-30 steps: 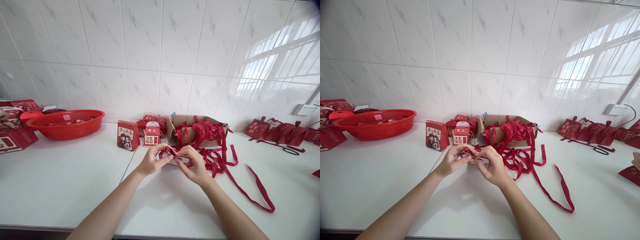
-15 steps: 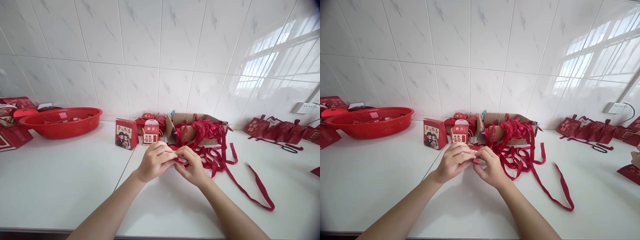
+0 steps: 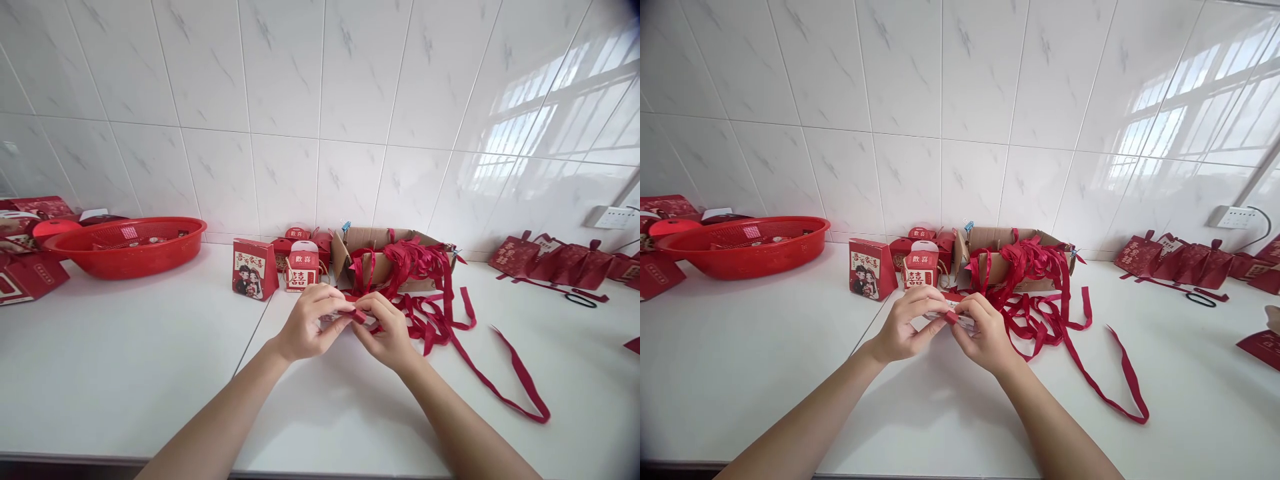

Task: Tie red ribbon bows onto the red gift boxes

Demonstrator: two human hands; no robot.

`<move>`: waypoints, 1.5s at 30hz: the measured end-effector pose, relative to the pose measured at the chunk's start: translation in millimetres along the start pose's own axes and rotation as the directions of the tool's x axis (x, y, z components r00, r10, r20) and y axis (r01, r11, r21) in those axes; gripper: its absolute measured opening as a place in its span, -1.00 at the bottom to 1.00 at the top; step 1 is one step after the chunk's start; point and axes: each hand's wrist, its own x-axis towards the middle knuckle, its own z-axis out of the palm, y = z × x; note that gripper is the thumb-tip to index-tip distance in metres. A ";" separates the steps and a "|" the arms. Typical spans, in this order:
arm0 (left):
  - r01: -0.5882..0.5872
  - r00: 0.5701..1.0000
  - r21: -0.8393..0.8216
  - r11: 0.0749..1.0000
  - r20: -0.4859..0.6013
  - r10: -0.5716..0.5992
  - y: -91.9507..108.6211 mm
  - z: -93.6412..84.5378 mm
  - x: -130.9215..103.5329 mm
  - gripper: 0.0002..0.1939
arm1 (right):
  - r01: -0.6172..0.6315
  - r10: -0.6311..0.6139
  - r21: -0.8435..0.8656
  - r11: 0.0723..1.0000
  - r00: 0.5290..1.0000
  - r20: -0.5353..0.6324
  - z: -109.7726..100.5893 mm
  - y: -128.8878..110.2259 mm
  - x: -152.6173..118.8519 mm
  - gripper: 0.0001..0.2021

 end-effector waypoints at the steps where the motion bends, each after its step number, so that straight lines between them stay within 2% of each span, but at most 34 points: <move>1: 0.001 1.000 0.009 1.000 0.012 -0.001 -0.1 -0.1 -0.5 -0.86 | 0.006 -0.006 -0.003 1.000 1.000 -0.014 -0.4 0.3 0.2 -0.89; 5: 0.025 1.000 0.026 0.999 0.007 -0.025 0.2 2.3 -1.8 -0.81 | 0.021 -0.022 -0.033 0.999 0.998 -0.053 -0.5 -0.1 1.0 -0.89; 14: 0.097 0.995 0.051 0.994 -0.013 -0.096 4.7 4.7 0.0 -0.83 | 0.014 -0.026 -0.084 0.996 0.989 -0.143 5.4 -2.9 -1.9 -0.87; 19: 0.120 0.993 0.055 0.991 -0.022 -0.119 3.8 3.9 1.4 -0.88 | 0.010 -0.025 -0.100 0.995 0.989 -0.148 8.4 -2.7 -5.1 -0.86; 27: 0.217 0.971 0.042 0.975 -0.112 -0.211 2.0 9.7 -2.6 -0.84 | -0.035 0.020 -0.085 0.996 0.984 -0.175 10.6 -0.7 -3.4 -0.90; 29: 0.278 0.948 -0.031 0.960 -0.152 -0.279 1.7 11.1 -3.0 -0.80 | -0.102 0.095 -0.041 0.994 0.985 -0.144 6.5 5.2 -1.4 -0.81; 31: 0.343 0.910 -0.120 0.932 -0.206 -0.361 -0.5 10.9 -2.1 -0.76 | -0.186 0.185 0.001 0.983 0.979 -0.086 2.6 14.6 -0.9 -0.59; 34: 0.393 0.845 -0.210 0.895 -0.302 -0.441 -9.3 9.2 -0.7 -0.71 | -0.290 0.287 0.028 0.957 0.954 0.082 1.3 31.4 -4.9 -0.35; 37: 0.429 0.807 -0.193 0.882 -0.356 -0.471 -23.3 11.0 -3.7 -0.49 | -0.391 0.358 0.083 0.917 0.895 0.265 5.5 45.4 -11.5 -0.35; 39: 0.475 0.797 -0.166 0.864 -0.334 -0.503 -33.1 15.4 -9.3 -0.33 | -0.436 0.392 0.110 0.893 0.875 0.284 7.8 52.0 -14.5 -0.39; 40: 0.507 0.791 -0.160 0.847 -0.304 -0.531 -37.7 18.1 -12.9 -0.28 | -0.452 0.415 0.105 0.886 0.873 0.258 7.8 54.7 -15.2 -0.42; 42: 0.571 0.780 -0.141 0.809 -0.213 -0.588 -45.8 23.4 -20.8 -0.23 | -0.487 0.477 0.070 0.870 0.870 0.126 4.5 59.3 -14.7 -0.46; 44: 0.621 0.772 -0.111 0.776 -0.087 -0.630 -52.0 26.9 -27.7 -0.20 | -0.530 0.532 0.048 0.847 0.842 -0.089 -3.8 63.6 -12.2 -0.47; 45: 0.636 0.767 -0.096 0.765 -0.026 -0.641 -54.5 27.8 -30.4 -0.19 | -0.549 0.545 0.048 0.834 0.809 -0.222 -9.8 65.8 -10.4 -0.45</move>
